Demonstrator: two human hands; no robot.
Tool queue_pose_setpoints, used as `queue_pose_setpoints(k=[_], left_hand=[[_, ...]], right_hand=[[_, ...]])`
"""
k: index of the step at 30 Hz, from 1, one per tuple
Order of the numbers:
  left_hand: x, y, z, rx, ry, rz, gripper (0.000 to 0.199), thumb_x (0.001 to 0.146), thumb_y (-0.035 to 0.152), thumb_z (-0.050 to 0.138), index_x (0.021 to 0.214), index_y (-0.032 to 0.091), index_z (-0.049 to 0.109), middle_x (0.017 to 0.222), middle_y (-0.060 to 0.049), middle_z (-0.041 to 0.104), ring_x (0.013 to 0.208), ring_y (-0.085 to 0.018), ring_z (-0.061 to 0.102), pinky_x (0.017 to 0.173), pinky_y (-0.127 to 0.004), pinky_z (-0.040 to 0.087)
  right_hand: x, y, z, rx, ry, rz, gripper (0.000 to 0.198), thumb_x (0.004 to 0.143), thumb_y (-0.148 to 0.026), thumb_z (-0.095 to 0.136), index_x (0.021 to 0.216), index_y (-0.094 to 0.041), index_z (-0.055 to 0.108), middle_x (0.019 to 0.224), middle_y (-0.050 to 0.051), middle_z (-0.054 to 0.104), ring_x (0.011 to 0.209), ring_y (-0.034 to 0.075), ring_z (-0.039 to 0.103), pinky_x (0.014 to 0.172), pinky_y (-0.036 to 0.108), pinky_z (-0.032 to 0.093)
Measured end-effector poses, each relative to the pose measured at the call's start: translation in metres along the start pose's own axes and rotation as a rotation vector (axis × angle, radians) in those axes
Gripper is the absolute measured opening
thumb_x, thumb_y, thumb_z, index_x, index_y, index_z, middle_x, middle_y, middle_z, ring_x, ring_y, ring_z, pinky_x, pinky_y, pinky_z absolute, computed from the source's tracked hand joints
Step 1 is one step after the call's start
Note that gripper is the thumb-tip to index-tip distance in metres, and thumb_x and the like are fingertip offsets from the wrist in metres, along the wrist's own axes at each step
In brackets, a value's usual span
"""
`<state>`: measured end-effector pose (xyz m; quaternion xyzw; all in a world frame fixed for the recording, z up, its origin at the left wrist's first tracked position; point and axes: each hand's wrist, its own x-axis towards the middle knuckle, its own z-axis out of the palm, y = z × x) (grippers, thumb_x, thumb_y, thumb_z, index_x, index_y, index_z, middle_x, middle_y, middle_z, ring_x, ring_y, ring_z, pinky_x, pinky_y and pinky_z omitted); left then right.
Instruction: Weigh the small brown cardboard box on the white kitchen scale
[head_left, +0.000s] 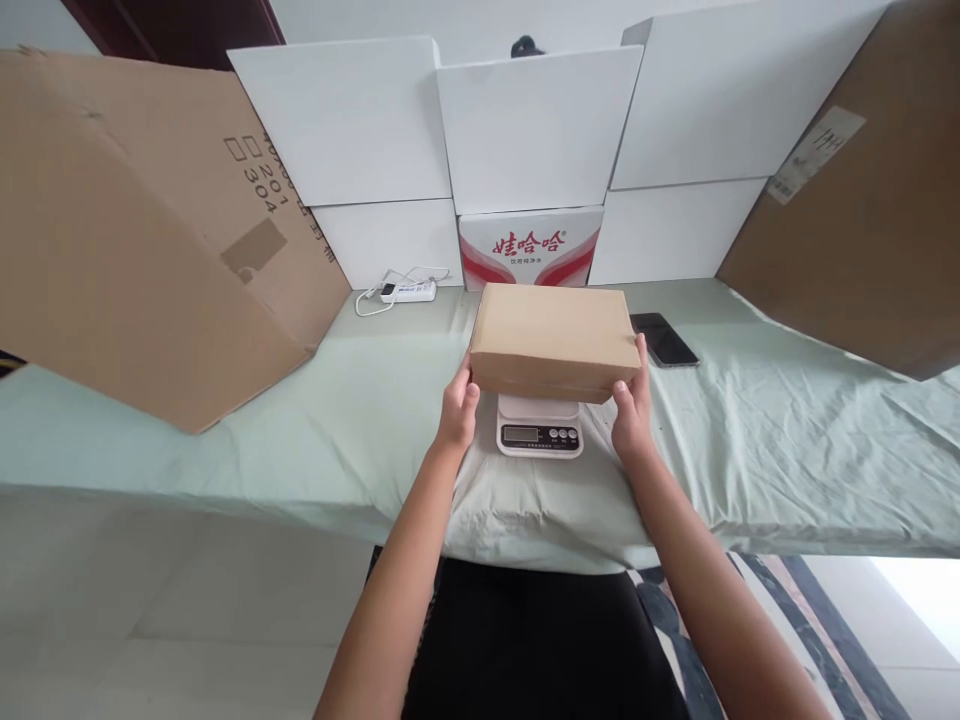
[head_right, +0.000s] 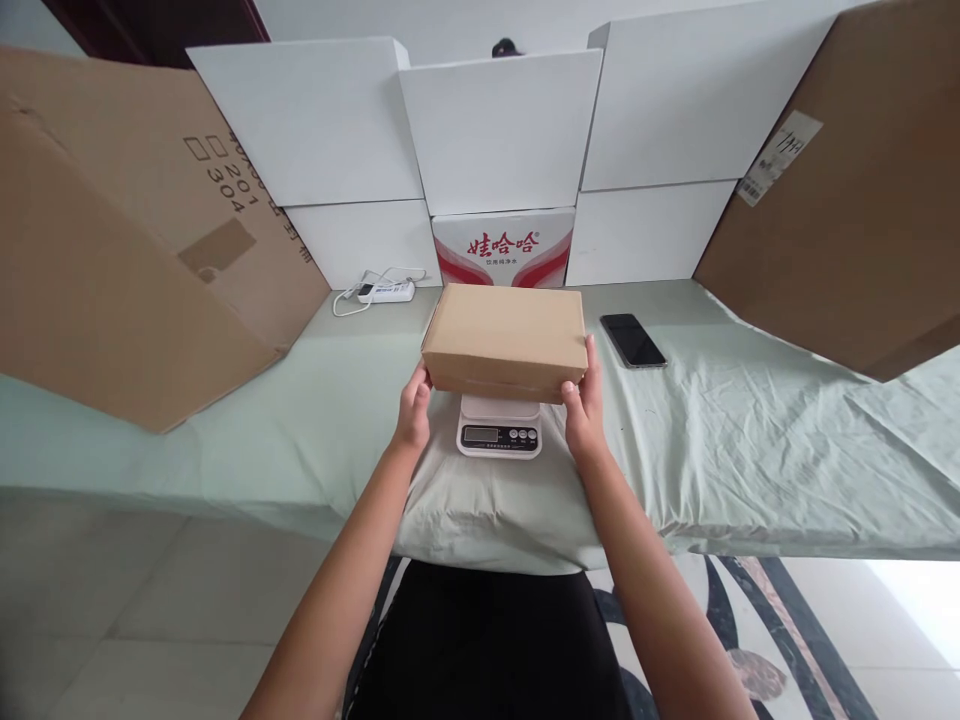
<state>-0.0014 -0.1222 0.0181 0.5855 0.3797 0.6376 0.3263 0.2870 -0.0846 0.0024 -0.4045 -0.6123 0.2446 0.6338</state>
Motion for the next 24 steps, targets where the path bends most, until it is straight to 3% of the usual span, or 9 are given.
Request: queue_pose_setpoints(k=[5, 11, 19, 24], left_hand=[[0.004, -0.005, -0.001, 0.007, 0.021, -0.012, 0.1, 0.098, 0.095, 0.054, 0.167, 0.023, 0.064, 0.179, -0.018, 0.06, 0.174, -0.042, 0.05, 0.147, -0.055, 0.039], [-0.009, -0.002, -0.002, 0.026, 0.09, 0.039, 0.095, 0.101, 0.092, 0.052, 0.161, 0.02, 0.069, 0.168, -0.019, 0.07, 0.164, -0.042, 0.061, 0.138, -0.054, 0.051], [-0.016, 0.001, 0.001, 0.066, 0.136, -0.046, 0.092, 0.1, 0.09, 0.055, 0.156, 0.02, 0.072, 0.158, -0.021, 0.077, 0.154, -0.042, 0.07, 0.126, -0.055, 0.059], [-0.013, -0.005, -0.001, 0.012, 0.257, -0.062, 0.095, 0.097, 0.093, 0.058, 0.156, 0.019, 0.073, 0.162, -0.022, 0.074, 0.159, -0.042, 0.067, 0.132, -0.054, 0.056]], right_hand=[[0.003, 0.003, 0.0, -0.029, -0.013, -0.029, 0.095, 0.102, -0.083, 0.061, 0.18, -0.032, 0.045, 0.189, 0.01, 0.045, 0.182, 0.041, 0.031, 0.152, 0.067, 0.018], [0.001, 0.0, -0.003, -0.052, -0.003, -0.1, 0.09, 0.105, -0.082, 0.058, 0.179, -0.032, 0.046, 0.183, 0.013, 0.051, 0.175, 0.043, 0.042, 0.148, 0.07, 0.028], [0.003, 0.0, -0.001, -0.087, -0.019, -0.038, 0.086, 0.107, -0.082, 0.052, 0.177, -0.03, 0.05, 0.184, 0.013, 0.053, 0.172, 0.041, 0.048, 0.145, 0.068, 0.036], [0.005, 0.002, -0.001, -0.089, -0.017, -0.051, 0.084, 0.108, -0.081, 0.052, 0.175, -0.032, 0.053, 0.181, 0.013, 0.055, 0.169, 0.041, 0.052, 0.141, 0.068, 0.043]])
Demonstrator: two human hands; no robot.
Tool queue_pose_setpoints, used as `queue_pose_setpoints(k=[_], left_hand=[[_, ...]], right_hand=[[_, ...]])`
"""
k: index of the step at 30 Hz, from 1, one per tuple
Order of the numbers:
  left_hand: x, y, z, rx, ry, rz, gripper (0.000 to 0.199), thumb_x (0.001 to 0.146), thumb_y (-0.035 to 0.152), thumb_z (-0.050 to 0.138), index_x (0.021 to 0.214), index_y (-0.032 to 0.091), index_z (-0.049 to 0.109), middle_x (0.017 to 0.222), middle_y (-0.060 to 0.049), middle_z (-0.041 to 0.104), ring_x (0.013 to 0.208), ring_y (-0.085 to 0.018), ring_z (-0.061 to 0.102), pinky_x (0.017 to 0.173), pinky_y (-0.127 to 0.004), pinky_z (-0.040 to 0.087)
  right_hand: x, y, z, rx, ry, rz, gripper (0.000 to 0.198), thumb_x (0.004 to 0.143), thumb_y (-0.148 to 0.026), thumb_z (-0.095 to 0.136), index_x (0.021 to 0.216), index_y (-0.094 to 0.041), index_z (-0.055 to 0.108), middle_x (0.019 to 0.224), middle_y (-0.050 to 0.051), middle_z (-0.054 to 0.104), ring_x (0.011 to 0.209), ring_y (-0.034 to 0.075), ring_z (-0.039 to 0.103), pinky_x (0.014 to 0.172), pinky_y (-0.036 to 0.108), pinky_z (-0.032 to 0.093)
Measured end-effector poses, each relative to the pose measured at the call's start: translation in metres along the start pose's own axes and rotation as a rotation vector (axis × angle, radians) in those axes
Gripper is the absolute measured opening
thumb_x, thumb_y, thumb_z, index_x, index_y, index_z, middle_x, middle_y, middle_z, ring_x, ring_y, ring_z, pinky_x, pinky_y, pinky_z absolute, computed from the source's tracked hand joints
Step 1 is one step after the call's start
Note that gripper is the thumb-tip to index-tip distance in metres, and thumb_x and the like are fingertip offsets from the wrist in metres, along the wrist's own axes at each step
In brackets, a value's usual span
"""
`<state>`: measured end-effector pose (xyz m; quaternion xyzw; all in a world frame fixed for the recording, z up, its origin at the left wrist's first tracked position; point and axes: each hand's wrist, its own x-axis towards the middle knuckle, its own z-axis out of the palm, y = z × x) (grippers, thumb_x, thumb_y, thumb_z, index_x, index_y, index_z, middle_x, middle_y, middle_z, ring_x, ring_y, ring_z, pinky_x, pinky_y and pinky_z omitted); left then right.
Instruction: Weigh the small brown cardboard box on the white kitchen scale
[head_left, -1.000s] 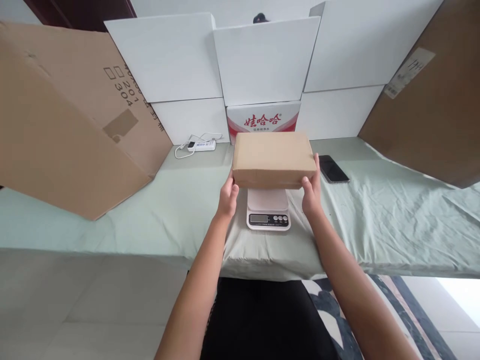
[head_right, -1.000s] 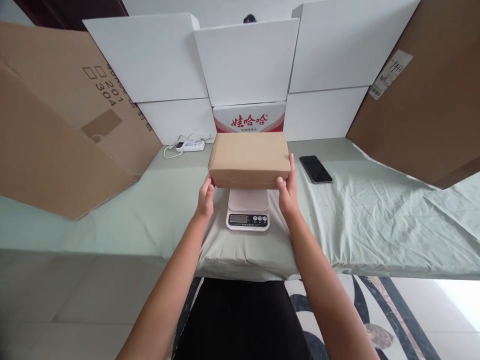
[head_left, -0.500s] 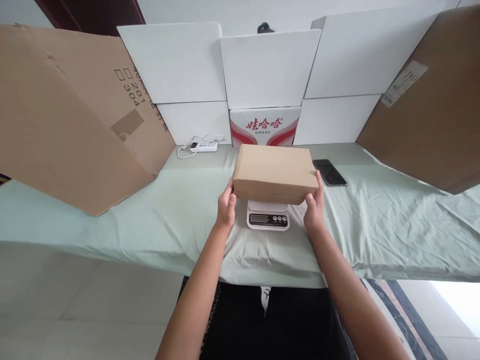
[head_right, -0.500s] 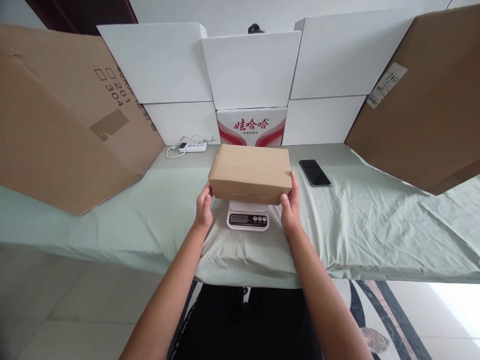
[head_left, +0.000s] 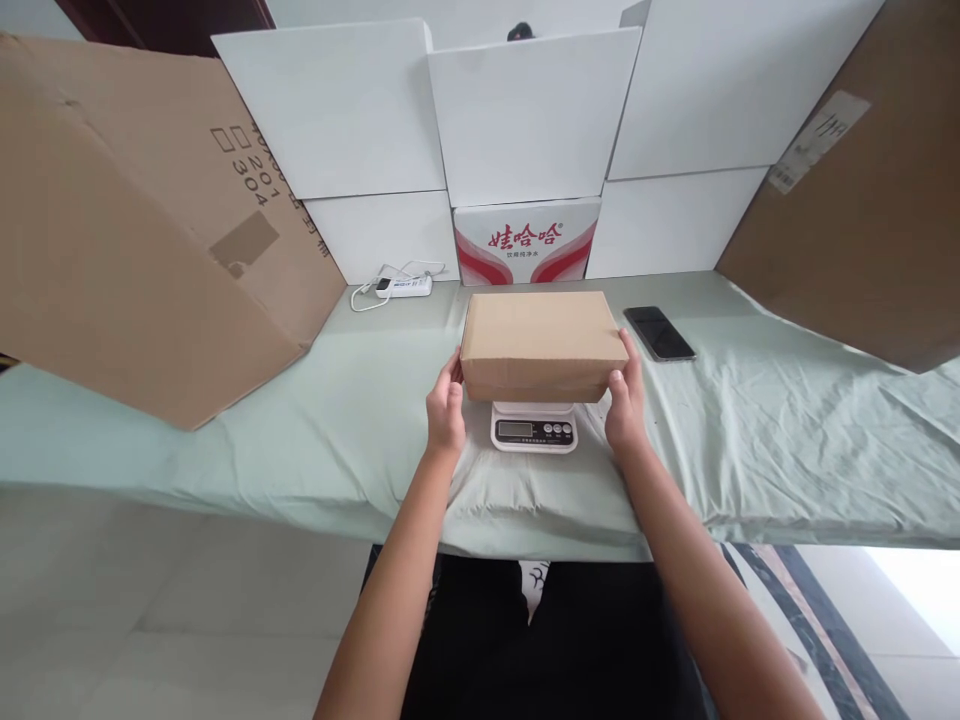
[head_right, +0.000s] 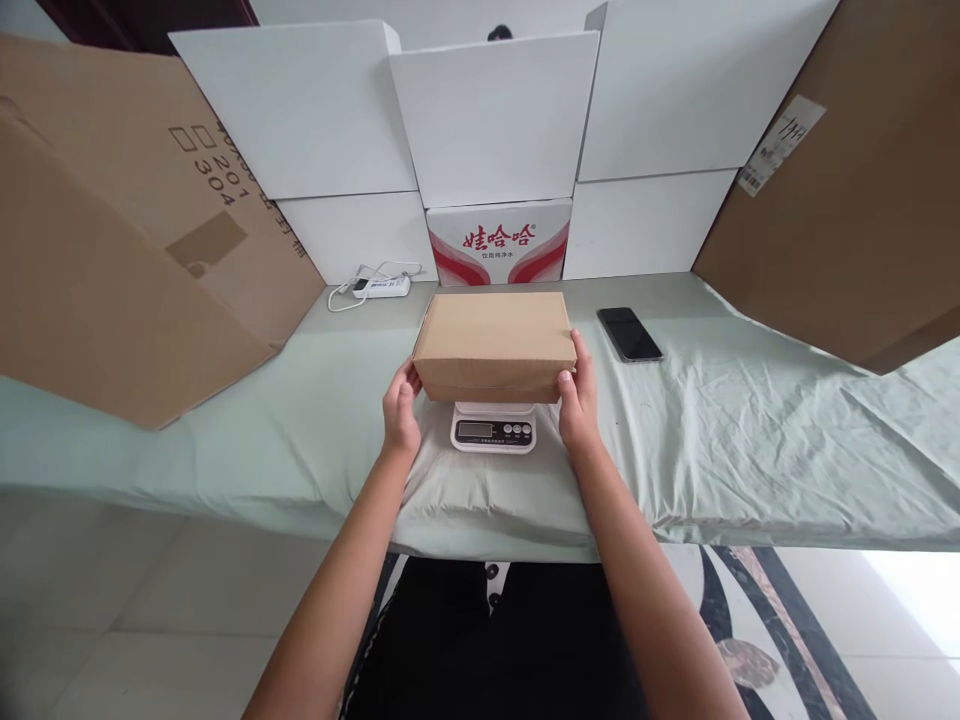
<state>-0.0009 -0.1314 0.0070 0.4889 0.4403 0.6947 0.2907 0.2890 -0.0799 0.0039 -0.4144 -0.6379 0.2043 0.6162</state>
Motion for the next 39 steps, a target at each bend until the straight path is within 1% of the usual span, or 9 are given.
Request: queue_pose_setpoints(k=[2, 4, 8, 14, 22, 26, 30, 34, 39], left_hand=[[0.002, -0.003, -0.001, -0.035, 0.076, -0.017, 0.098, 0.095, 0.095, 0.059, 0.157, 0.02, 0.072, 0.169, -0.022, 0.069, 0.163, -0.042, 0.063, 0.135, -0.053, 0.054], [0.002, -0.005, -0.002, -0.047, 0.088, -0.042, 0.099, 0.094, 0.096, 0.06, 0.157, 0.02, 0.072, 0.171, -0.022, 0.067, 0.163, -0.042, 0.063, 0.136, -0.053, 0.054], [0.001, -0.004, 0.0, -0.019, -0.007, -0.069, 0.096, 0.096, 0.094, 0.057, 0.153, 0.02, 0.075, 0.165, -0.021, 0.072, 0.163, -0.042, 0.063, 0.138, -0.056, 0.051], [0.0, -0.002, 0.001, 0.019, -0.042, -0.066, 0.092, 0.098, 0.094, 0.054, 0.15, 0.021, 0.077, 0.16, -0.02, 0.076, 0.161, -0.042, 0.064, 0.138, -0.058, 0.049], [0.001, -0.001, 0.001, 0.04, -0.1, -0.048, 0.087, 0.1, 0.091, 0.053, 0.148, 0.022, 0.077, 0.154, -0.018, 0.079, 0.154, -0.04, 0.069, 0.131, -0.056, 0.055], [0.02, 0.007, 0.0, 0.019, -0.078, -0.008, 0.088, 0.098, 0.094, 0.055, 0.143, 0.022, 0.078, 0.152, -0.018, 0.08, 0.151, -0.039, 0.071, 0.129, -0.053, 0.056], [0.064, 0.017, 0.006, -0.018, -0.104, 0.013, 0.082, 0.097, 0.093, 0.06, 0.139, 0.025, 0.078, 0.152, -0.014, 0.079, 0.157, -0.039, 0.067, 0.134, -0.052, 0.053], [0.104, -0.004, 0.022, -0.064, -0.114, -0.021, 0.085, 0.092, 0.097, 0.064, 0.138, 0.026, 0.075, 0.152, -0.013, 0.078, 0.16, -0.041, 0.064, 0.137, -0.056, 0.05], [0.115, -0.053, 0.037, -0.054, -0.053, -0.105, 0.1, 0.08, 0.108, 0.065, 0.137, 0.026, 0.074, 0.155, -0.015, 0.076, 0.159, -0.042, 0.064, 0.14, -0.059, 0.046]], right_hand=[[0.0, 0.001, 0.0, 0.009, 0.031, 0.004, 0.085, 0.107, -0.082, 0.051, 0.176, -0.033, 0.052, 0.176, 0.014, 0.06, 0.164, 0.041, 0.057, 0.138, 0.069, 0.046], [0.001, 0.002, 0.0, 0.017, 0.063, 0.001, 0.087, 0.106, -0.084, 0.051, 0.176, -0.033, 0.052, 0.17, 0.014, 0.065, 0.158, 0.041, 0.061, 0.135, 0.07, 0.048], [0.001, 0.001, -0.001, -0.012, 0.043, -0.021, 0.082, 0.108, -0.081, 0.052, 0.173, -0.033, 0.057, 0.176, 0.013, 0.062, 0.161, 0.041, 0.06, 0.134, 0.065, 0.052], [0.001, -0.001, -0.001, -0.045, 0.042, -0.04, 0.079, 0.109, -0.08, 0.049, 0.172, -0.032, 0.059, 0.174, 0.013, 0.065, 0.161, 0.04, 0.061, 0.132, 0.065, 0.054], [0.004, -0.008, -0.001, -0.04, 0.059, -0.061, 0.077, 0.109, -0.079, 0.051, 0.167, -0.031, 0.063, 0.171, 0.012, 0.066, 0.162, 0.042, 0.059, 0.137, 0.069, 0.047], [0.026, -0.018, -0.003, 0.0, 0.05, -0.066, 0.076, 0.107, -0.083, 0.05, 0.167, -0.038, 0.06, 0.172, 0.008, 0.064, 0.162, 0.043, 0.058, 0.138, 0.074, 0.045], [0.074, -0.014, 0.009, 0.055, 0.004, -0.103, 0.072, 0.108, -0.084, 0.052, 0.169, -0.047, 0.053, 0.173, 0.004, 0.06, 0.162, 0.044, 0.059, 0.134, 0.076, 0.05], [0.113, 0.019, 0.036, 0.104, -0.03, -0.122, 0.083, 0.104, -0.09, 0.052, 0.173, -0.045, 0.045, 0.174, 0.007, 0.057, 0.164, 0.045, 0.055, 0.135, 0.08, 0.046], [0.113, 0.06, 0.055, 0.058, -0.02, -0.027, 0.094, 0.099, -0.09, 0.056, 0.173, -0.033, 0.045, 0.185, 0.011, 0.045, 0.178, 0.045, 0.034, 0.147, 0.077, 0.028]])
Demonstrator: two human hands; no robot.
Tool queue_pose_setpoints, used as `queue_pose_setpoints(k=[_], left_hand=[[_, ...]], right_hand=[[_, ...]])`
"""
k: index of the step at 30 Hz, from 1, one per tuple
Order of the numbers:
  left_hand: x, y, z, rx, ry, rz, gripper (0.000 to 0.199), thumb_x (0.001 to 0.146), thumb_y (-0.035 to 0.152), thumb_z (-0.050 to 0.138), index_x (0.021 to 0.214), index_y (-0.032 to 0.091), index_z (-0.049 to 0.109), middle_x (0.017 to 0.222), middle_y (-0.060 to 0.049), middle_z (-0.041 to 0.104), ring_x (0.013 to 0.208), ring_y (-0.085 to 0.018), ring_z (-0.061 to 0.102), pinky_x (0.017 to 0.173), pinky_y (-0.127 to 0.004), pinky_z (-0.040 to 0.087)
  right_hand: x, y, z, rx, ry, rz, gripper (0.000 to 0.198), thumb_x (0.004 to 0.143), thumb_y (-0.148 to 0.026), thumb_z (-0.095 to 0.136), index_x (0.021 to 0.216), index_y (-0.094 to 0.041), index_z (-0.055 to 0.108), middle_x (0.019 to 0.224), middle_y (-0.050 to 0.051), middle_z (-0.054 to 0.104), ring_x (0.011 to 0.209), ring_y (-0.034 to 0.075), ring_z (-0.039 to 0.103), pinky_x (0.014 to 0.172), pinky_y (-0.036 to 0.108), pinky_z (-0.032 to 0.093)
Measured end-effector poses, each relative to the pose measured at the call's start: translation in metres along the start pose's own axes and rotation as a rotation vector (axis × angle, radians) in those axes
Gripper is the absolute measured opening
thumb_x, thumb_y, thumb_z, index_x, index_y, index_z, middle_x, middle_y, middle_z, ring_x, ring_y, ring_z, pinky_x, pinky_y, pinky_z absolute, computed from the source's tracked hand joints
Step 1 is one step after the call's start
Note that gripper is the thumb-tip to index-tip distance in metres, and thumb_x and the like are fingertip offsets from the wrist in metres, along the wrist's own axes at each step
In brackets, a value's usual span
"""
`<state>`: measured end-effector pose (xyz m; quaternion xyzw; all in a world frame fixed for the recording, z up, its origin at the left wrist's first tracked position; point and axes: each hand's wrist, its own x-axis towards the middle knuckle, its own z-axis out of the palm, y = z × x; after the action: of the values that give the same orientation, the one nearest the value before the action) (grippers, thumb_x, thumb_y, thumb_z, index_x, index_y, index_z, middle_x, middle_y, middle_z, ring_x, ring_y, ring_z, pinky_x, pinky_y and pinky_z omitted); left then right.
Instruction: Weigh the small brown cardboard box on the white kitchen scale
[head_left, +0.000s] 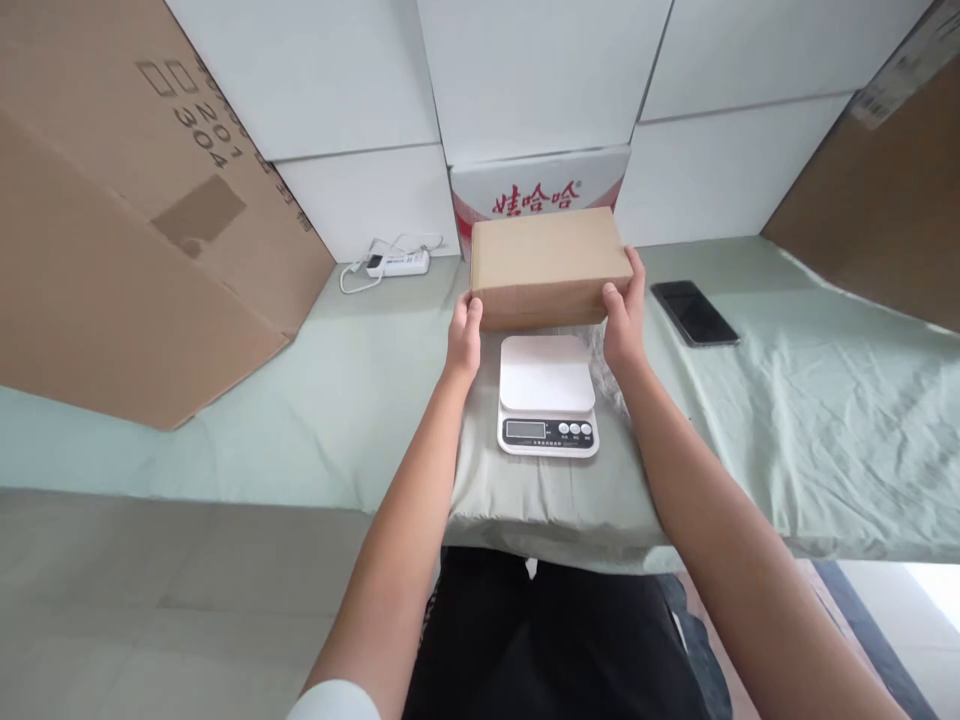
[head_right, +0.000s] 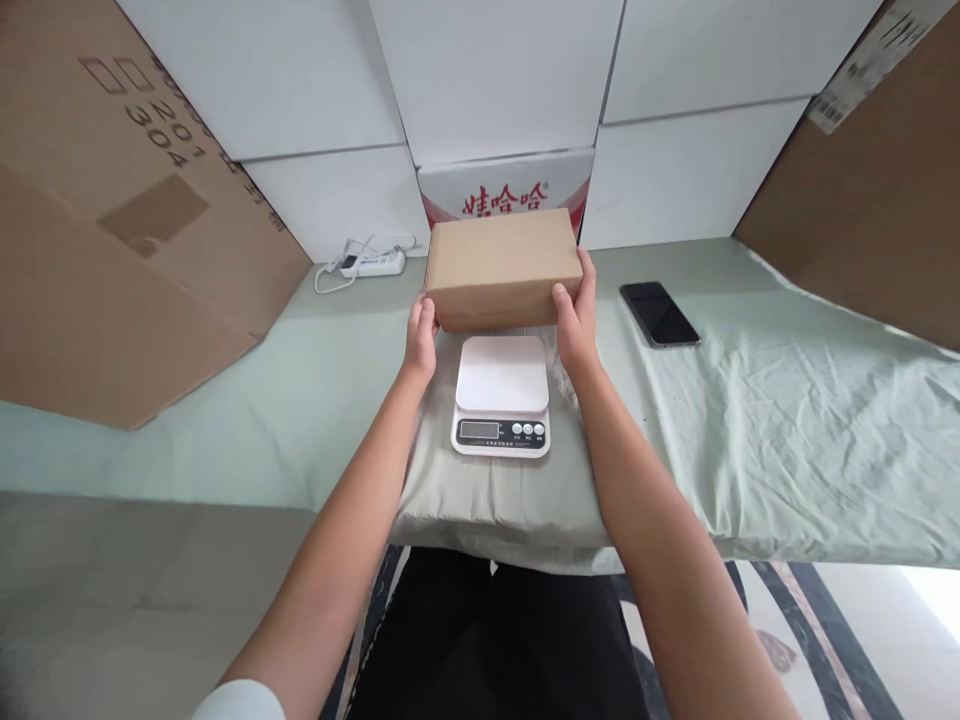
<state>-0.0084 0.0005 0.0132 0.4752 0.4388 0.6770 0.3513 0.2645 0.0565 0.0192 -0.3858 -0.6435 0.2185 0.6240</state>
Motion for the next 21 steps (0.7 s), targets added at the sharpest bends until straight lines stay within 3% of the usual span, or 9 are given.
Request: queue_pose_setpoints(k=[6, 14, 21], left_hand=[[0.0, -0.026, -0.001, 0.015, -0.022, -0.081, 0.097, 0.083, 0.106, 0.063, 0.136, 0.025, 0.074, 0.151, -0.015, 0.078, 0.155, -0.041, 0.067, 0.139, -0.061, 0.047], [-0.004, -0.029, -0.005, 0.024, 0.011, -0.116, 0.092, 0.087, 0.104, 0.061, 0.134, 0.026, 0.075, 0.148, -0.015, 0.078, 0.154, -0.041, 0.067, 0.138, -0.059, 0.048], [-0.005, -0.031, -0.006, 0.027, 0.028, -0.112, 0.091, 0.088, 0.102, 0.064, 0.136, 0.026, 0.076, 0.153, -0.014, 0.077, 0.155, -0.04, 0.067, 0.137, -0.058, 0.049]], right_hand=[[-0.012, 0.019, 0.0, 0.008, -0.016, 0.049, 0.095, 0.099, -0.091, 0.057, 0.173, -0.033, 0.044, 0.189, 0.01, 0.041, 0.181, 0.043, 0.029, 0.149, 0.073, 0.025], [-0.015, 0.032, 0.005, 0.022, -0.019, 0.085, 0.102, 0.093, -0.098, 0.057, 0.172, -0.035, 0.046, 0.188, 0.007, 0.043, 0.176, 0.042, 0.036, 0.149, 0.071, 0.025], [-0.014, 0.037, 0.004, 0.016, -0.02, 0.101, 0.093, 0.098, -0.09, 0.056, 0.173, -0.035, 0.045, 0.185, 0.008, 0.046, 0.174, 0.039, 0.04, 0.147, 0.069, 0.03]])
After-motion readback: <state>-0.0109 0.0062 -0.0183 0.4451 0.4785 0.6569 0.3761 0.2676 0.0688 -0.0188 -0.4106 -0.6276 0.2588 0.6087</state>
